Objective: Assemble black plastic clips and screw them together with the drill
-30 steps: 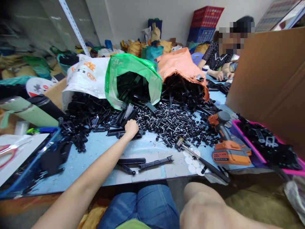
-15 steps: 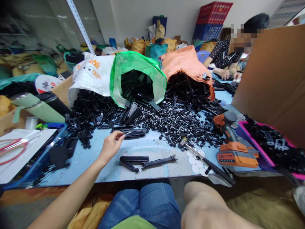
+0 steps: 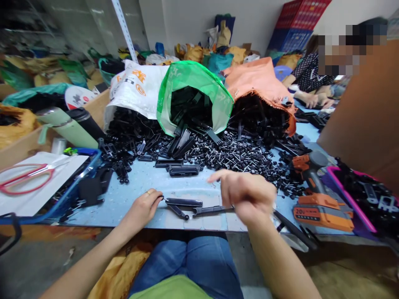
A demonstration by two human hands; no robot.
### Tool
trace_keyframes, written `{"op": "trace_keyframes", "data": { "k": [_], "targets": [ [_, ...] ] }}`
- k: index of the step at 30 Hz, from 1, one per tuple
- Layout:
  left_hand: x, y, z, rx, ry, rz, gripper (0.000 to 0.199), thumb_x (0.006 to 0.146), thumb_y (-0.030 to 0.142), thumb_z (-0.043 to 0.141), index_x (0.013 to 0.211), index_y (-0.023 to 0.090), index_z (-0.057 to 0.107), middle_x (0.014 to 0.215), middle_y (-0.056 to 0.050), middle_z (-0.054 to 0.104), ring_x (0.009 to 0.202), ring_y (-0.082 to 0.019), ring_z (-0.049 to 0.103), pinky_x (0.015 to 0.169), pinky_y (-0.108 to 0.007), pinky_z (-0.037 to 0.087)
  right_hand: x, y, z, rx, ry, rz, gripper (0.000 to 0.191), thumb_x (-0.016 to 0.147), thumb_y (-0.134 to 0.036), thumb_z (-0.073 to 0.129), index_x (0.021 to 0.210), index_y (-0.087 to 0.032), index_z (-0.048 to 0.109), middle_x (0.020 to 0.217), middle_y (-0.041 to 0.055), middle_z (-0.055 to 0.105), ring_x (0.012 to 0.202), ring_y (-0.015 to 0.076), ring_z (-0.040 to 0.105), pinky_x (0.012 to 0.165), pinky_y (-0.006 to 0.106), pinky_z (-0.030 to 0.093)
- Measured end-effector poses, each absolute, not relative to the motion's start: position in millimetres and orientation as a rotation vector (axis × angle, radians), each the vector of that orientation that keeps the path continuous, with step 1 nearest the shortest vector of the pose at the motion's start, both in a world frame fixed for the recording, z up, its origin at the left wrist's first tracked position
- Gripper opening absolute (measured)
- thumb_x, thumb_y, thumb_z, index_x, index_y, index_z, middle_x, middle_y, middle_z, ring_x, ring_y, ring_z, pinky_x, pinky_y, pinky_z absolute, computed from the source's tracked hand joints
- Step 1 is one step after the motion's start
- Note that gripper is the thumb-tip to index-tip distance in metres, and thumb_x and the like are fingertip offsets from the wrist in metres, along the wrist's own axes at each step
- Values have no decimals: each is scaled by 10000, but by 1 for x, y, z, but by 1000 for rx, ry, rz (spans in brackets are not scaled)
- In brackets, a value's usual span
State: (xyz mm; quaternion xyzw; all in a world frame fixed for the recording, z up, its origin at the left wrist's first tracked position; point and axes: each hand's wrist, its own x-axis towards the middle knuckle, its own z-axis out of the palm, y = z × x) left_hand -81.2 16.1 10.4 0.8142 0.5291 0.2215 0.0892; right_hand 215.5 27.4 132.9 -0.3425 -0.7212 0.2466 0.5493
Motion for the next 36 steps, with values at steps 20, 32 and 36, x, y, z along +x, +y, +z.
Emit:
{"op": "trace_keyframes", "data": {
  "k": [20, 32, 36],
  "targets": [
    [-68, -2, -34, 2318, 1418, 1126, 260, 899, 147, 410, 1106, 189, 562, 992, -76, 622, 888, -168, 599, 770, -305, 511, 238, 152, 40, -1912, -2149, -102, 238, 822, -136, 461, 1041, -161, 551, 972, 98, 582, 856, 188, 565, 728, 282, 435],
    [-65, -5, -41, 2342, 1494, 1091, 278, 906, 161, 384, 1127, 189, 550, 969, -94, 616, 884, -187, 592, 780, -351, 510, 193, 27, -15, -1117, -2056, 428, 122, 838, -293, 554, 913, -215, 609, 821, 47, 674, 735, 171, 653, 674, 289, 552],
    [-65, -4, -39, 2381, 1495, 1085, 267, 900, 155, 390, 1102, 188, 561, 954, -87, 622, 868, -189, 592, 771, -348, 504, 198, 24, -21, -1057, -2095, 317, 117, 854, -248, 531, 933, -231, 616, 888, 48, 687, 822, 174, 658, 744, 298, 555]
  ]
}}
